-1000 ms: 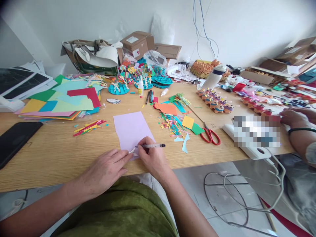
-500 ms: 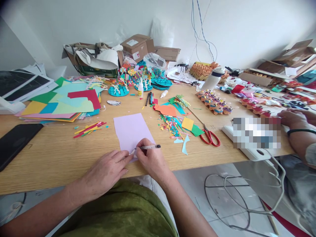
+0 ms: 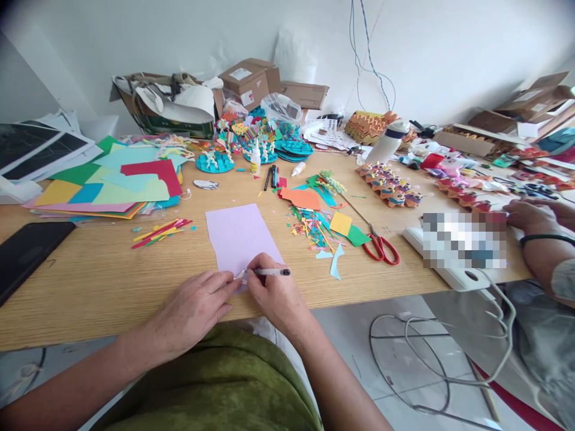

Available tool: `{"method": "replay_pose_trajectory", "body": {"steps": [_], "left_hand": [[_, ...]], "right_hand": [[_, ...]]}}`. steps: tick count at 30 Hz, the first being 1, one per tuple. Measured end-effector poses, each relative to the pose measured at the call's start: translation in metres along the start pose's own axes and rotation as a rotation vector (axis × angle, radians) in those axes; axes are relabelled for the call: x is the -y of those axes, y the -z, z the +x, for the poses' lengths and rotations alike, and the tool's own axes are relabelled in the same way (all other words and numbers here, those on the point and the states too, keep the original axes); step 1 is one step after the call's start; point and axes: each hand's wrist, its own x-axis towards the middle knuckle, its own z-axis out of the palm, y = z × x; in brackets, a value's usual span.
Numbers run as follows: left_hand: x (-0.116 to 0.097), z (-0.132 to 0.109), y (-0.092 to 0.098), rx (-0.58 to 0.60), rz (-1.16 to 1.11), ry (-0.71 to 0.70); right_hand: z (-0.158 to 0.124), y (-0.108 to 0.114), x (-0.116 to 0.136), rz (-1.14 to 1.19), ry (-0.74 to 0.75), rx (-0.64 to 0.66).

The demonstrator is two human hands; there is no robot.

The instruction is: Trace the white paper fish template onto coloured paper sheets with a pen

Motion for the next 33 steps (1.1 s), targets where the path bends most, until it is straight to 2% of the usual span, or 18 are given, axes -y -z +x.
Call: {"method": "replay_pose_trajectory", "body": {"steps": [25,33], "left_hand": [[0.0014,-0.0027,-0.0027,-0.021,-0.078,0.011],[0.0022,-0.0029,-0.0026,-0.004,-0.045,0.016]], "right_hand": [[-0.0084,0.0002,0.0049,0.038,0.017,0.043],[-0.0027,-0.0017,-0.0037,0.054,-0.002,-0.054]]}}
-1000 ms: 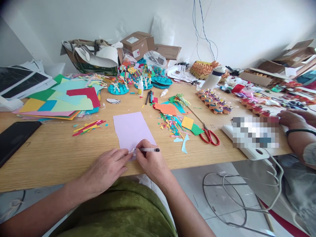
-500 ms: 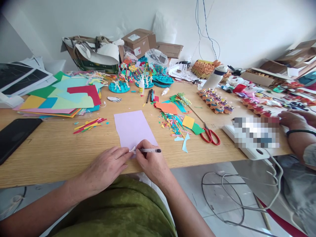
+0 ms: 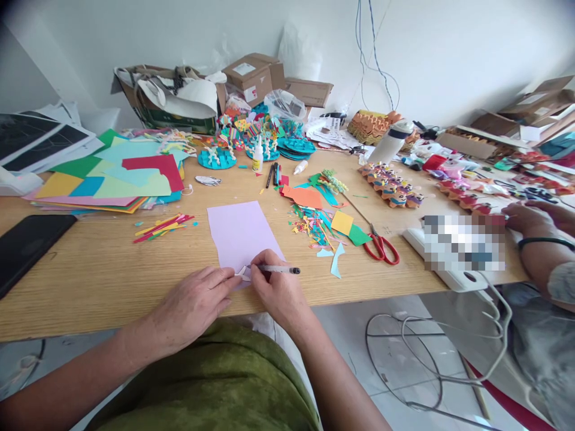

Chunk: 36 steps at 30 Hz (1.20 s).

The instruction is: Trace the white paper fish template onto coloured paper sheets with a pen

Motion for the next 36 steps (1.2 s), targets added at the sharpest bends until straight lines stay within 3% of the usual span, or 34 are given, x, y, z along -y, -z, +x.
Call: {"method": "replay_pose_trajectory", "body": {"steps": [36], "left_hand": [[-0.001,0.003,0.001,-0.001,-0.002,-0.007]], "right_hand": [[-0.005,0.0,0.008,-0.034,0.013,0.07]]}}
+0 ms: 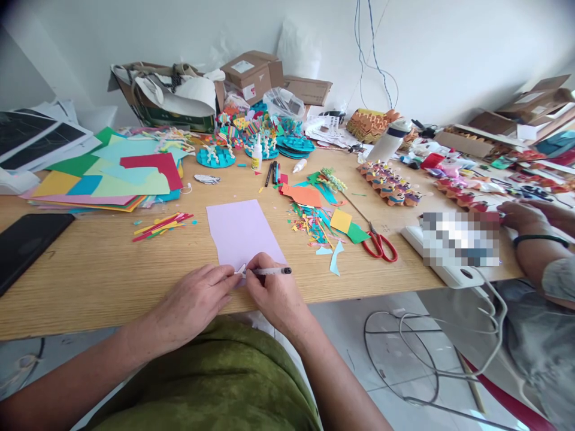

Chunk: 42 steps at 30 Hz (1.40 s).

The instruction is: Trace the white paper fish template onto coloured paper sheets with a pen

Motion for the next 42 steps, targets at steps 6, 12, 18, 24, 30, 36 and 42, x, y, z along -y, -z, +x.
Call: {"method": "replay_pose_trajectory", "body": {"steps": [6,12,18,24,30,36,42], "left_hand": [[0.001,-0.001,0.001,0.01,0.027,-0.006],[-0.001,0.0,0.001,0.007,0.005,0.014],[-0.001,0.001,0.0,-0.005,0.014,0.006],[-0.001,0.0,-0.001,-0.017,0.02,0.005],[-0.001,0.0,0.001,-0.01,0.0,0.0],[-0.001,0.001,0.002,-0.018,0.01,-0.01],[0.0,0.0,0.001,-0.014,0.039,-0.029]], "right_hand": [[-0.001,0.002,0.0,-0.014,-0.006,0.011],[-0.005,0.006,0.0,-0.032,-0.02,0.02],[-0.01,0.008,0.0,-0.056,-0.027,-0.001],[-0.014,0.01,0.001,-0.074,-0.031,-0.002],[-0.016,0.012,0.001,-0.074,-0.031,0.005],[-0.017,0.011,0.0,-0.059,-0.036,0.004],[-0.016,0.014,-0.003,0.03,-0.066,-0.001]]}}
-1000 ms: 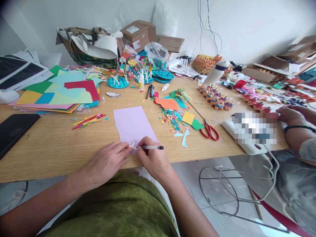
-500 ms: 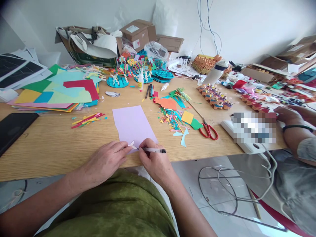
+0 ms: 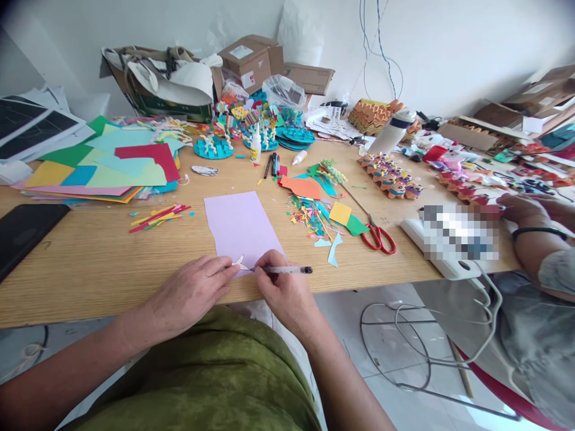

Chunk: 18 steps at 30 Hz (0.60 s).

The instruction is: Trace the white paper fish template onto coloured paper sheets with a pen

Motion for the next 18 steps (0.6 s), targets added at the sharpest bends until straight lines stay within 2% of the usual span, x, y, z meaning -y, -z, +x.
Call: {"method": "replay_pose_trajectory", "body": {"steps": [18], "left_hand": [[0.0,0.0003,0.0005,-0.025,0.041,-0.019]], "right_hand": [[0.0016,-0.0002,-0.0009,-0.041,0.016,0.02]]}}
